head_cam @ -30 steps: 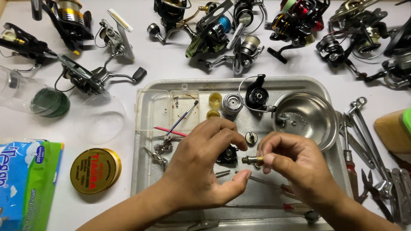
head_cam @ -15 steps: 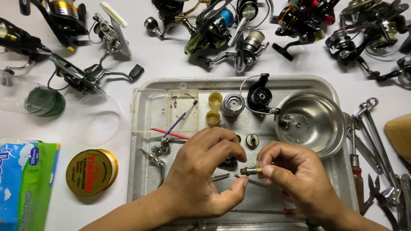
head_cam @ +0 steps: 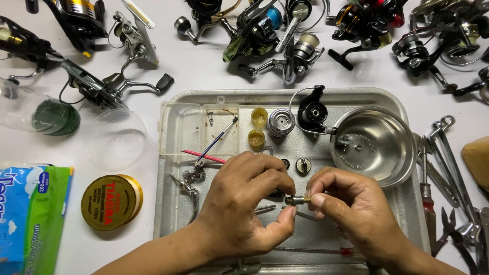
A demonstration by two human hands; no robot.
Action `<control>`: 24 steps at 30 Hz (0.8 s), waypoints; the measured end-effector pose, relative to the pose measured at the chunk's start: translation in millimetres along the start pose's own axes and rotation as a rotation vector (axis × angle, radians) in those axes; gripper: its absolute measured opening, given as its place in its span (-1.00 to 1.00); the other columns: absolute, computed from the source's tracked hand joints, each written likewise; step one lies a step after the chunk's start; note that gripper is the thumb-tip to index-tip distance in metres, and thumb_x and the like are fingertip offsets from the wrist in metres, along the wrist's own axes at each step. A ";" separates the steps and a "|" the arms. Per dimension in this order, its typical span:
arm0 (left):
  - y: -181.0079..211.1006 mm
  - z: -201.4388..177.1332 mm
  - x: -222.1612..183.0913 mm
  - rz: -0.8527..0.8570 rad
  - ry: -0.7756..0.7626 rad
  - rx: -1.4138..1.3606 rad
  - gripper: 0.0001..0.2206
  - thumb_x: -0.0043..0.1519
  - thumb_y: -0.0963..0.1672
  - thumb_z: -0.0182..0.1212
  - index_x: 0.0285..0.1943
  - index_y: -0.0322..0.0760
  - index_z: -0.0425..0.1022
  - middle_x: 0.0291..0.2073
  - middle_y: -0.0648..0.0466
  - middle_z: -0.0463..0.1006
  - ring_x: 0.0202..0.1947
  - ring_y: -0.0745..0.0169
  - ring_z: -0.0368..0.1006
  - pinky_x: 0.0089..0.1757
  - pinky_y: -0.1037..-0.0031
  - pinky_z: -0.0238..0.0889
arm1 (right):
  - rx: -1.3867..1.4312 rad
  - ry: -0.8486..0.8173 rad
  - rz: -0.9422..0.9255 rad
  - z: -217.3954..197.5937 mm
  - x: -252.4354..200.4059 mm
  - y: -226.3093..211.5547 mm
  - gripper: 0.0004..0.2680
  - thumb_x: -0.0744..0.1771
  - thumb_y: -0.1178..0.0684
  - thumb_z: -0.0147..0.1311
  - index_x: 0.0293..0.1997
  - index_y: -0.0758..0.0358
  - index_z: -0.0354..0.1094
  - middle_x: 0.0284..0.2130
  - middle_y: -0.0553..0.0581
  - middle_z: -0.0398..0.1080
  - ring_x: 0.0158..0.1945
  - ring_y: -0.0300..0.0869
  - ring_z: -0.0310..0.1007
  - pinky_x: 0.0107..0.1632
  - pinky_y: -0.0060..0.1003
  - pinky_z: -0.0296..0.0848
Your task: Repairing and assembling the internal components of a fishing reel on a metal tray.
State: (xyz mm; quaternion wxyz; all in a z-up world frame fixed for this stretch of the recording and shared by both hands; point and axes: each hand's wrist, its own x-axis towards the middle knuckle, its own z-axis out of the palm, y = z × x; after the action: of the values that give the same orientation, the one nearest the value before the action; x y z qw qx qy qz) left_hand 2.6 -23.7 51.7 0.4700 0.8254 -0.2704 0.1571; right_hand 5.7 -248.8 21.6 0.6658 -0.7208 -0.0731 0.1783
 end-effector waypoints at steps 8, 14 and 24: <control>-0.5 -0.8 0.3 0.001 0.031 0.001 -0.84 0.02 -0.12 0.25 -0.26 -0.23 0.45 -0.28 0.00 0.50 -0.32 0.04 0.43 -0.24 0.31 0.27 | -0.069 0.033 -0.103 1.9 -1.5 -6.1 -0.93 0.27 0.11 0.22 -0.34 0.29 0.50 -0.39 0.09 0.50 -0.28 -0.21 0.48 -0.15 -0.36 0.45; -0.8 -0.7 -0.6 0.004 0.032 0.002 -0.84 0.03 -0.12 0.25 -0.26 -0.22 0.48 -0.28 0.00 0.52 -0.30 0.05 0.46 -0.22 0.30 0.30 | -0.129 0.026 -0.144 2.8 -0.3 -9.2 -0.90 0.29 0.08 0.16 -0.36 0.27 0.49 -0.42 0.08 0.51 -0.31 -0.22 0.48 -0.19 -0.37 0.45; -1.3 -0.1 0.2 -0.017 0.019 -0.023 -0.84 0.01 -0.13 0.28 -0.26 -0.21 0.48 -0.30 0.01 0.52 -0.32 0.07 0.44 -0.24 0.33 0.29 | -0.181 0.023 -0.186 5.6 0.6 -14.8 -0.79 0.34 -0.01 0.07 -0.48 0.24 0.43 -0.54 0.04 0.43 -0.43 -0.25 0.40 -0.31 -0.38 0.40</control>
State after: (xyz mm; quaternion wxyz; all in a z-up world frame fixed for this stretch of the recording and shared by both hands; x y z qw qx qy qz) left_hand 3.5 -23.1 50.9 0.4832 0.8207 -0.2609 0.1579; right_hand 6.2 -241.9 35.7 0.6126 -0.7700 -0.1477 0.1002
